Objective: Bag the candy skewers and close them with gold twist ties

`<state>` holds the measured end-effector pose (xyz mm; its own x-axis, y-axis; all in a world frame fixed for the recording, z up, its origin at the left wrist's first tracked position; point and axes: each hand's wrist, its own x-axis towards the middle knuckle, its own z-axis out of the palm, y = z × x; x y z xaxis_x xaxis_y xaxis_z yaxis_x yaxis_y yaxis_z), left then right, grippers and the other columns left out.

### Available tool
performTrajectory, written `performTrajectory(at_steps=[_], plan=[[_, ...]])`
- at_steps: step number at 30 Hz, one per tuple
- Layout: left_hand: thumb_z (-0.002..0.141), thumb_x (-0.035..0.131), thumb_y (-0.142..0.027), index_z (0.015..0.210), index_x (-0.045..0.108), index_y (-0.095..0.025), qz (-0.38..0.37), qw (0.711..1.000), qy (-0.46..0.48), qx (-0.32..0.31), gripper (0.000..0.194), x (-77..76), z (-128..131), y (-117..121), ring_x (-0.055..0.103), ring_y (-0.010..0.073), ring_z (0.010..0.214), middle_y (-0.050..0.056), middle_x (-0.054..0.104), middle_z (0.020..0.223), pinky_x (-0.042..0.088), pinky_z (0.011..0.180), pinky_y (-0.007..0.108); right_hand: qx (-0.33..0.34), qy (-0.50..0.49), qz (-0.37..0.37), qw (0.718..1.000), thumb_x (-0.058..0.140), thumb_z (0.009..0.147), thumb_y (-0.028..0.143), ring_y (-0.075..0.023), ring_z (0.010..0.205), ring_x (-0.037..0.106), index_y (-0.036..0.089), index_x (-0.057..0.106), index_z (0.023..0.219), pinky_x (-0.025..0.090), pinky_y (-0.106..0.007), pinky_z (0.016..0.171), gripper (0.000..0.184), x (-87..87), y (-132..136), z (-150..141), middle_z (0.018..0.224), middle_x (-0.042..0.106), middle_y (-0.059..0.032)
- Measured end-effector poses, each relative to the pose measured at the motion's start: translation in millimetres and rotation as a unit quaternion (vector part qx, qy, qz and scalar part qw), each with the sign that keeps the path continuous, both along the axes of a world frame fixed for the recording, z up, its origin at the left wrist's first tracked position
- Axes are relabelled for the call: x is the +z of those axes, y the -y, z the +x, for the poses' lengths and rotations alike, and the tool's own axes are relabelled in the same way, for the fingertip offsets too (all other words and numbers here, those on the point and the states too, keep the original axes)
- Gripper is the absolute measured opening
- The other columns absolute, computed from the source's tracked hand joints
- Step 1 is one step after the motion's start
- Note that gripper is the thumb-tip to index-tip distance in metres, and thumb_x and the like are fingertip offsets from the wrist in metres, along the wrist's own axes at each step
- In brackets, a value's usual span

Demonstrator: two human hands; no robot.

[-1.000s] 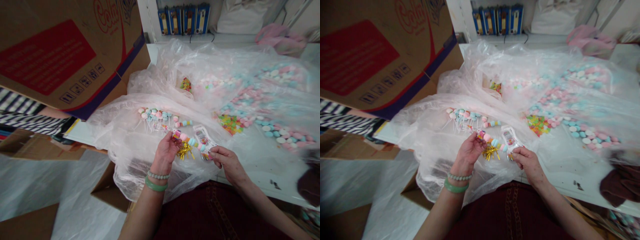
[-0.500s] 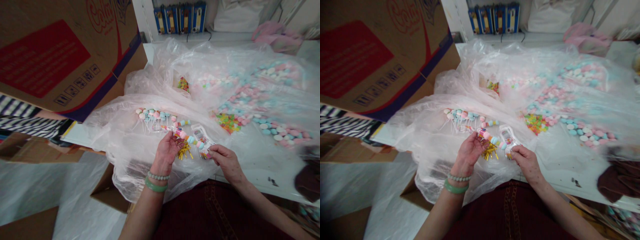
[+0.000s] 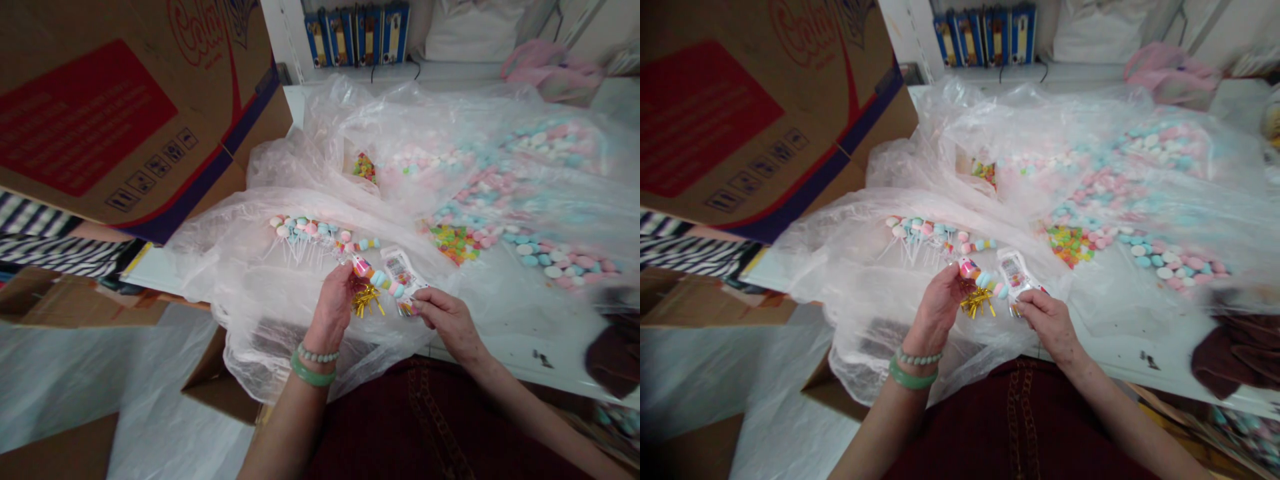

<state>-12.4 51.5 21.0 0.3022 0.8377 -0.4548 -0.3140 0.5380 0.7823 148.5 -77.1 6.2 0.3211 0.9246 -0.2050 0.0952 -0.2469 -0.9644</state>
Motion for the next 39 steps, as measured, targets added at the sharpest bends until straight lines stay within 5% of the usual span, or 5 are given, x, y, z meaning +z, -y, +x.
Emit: performTrajectory(at_steps=[12, 24, 29, 34, 39], plan=[[0.075, 0.064, -0.052, 0.074, 0.064, -0.015, 0.043, 0.999, -0.002, -0.027, 0.037, -4.6, 9, 11, 0.054, 0.0119, 0.06, 0.002, 0.063, 0.07, 0.044, 0.059, 0.024, 0.056, -0.06, -0.05, 0.995, 0.052, 0.084, 0.037, -0.0087, 0.042, 0.036, 0.019, 0.057, 0.073, 0.029, -0.022, 0.045, 0.022, 4.8, -11, -18, 0.044, 0.045, 0.0071], [0.073, 0.072, -0.019, 0.106, 0.064, -0.015, -0.035, 0.985, 0.167, -0.038, 0.034, 19.1, -16, -18, 0.063, 0.0228, 0.105, 0.008, 0.067, 0.11, 0.048, 0.091, 0.034, 0.058, -0.089, -0.037, 0.994, 0.053, 0.084, 0.035, -0.0089, 0.042, 0.036, 0.02, 0.056, 0.077, 0.029, -0.022, 0.045, 0.017, -5.7, -21, -20, 0.045, 0.043, 0.0078], [0.087, 0.058, -0.034, 0.094, 0.066, -0.012, -0.055, 0.988, 0.143, 0.017, 0.024, 18.5, 0, -16, 0.067, 0.02, 0.089, 0.009, 0.07, 0.091, 0.051, 0.085, 0.032, 0.069, 0.118, 0.002, 0.991, 0.048, 0.087, 0.032, -0.0115, 0.048, 0.046, 0.022, 0.058, 0.075, 0.034, -0.023, 0.054, 0.019, 1.3, -25, -16, 0.049, 0.05, 0.0042], [0.092, 0.049, -0.034, 0.094, 0.064, -0.015, -0.038, 0.988, 0.133, 0.073, 0.025, 10.3, 16, -9, 0.066, 0.0172, 0.088, 0.006, 0.069, 0.091, 0.05, 0.083, 0.031, 0.1, 0.387, 0.099, 0.911, 0.045, 0.087, 0.025, -0.016, 0.059, 0.053, 0.02, 0.063, 0.073, 0.033, -0.027, 0.059, 0.024, 2.3, -24, -21, 0.06, 0.06, -0.0046], [0.09, 0.051, -0.037, 0.093, 0.063, -0.015, -0.047, 0.99, 0.117, 0.067, 0.025, 9.1, 18, -3, 0.067, 0.0184, 0.086, 0.006, 0.068, 0.084, 0.051, 0.078, 0.03, 0.067, 0.141, 0.02, 0.988, 0.05, 0.085, 0.032, -0.0123, 0.053, 0.05, 0.021, 0.061, 0.075, 0.035, -0.023, 0.055, 0.019, 0.2, -30, -29, 0.055, 0.056, 0.0013]])
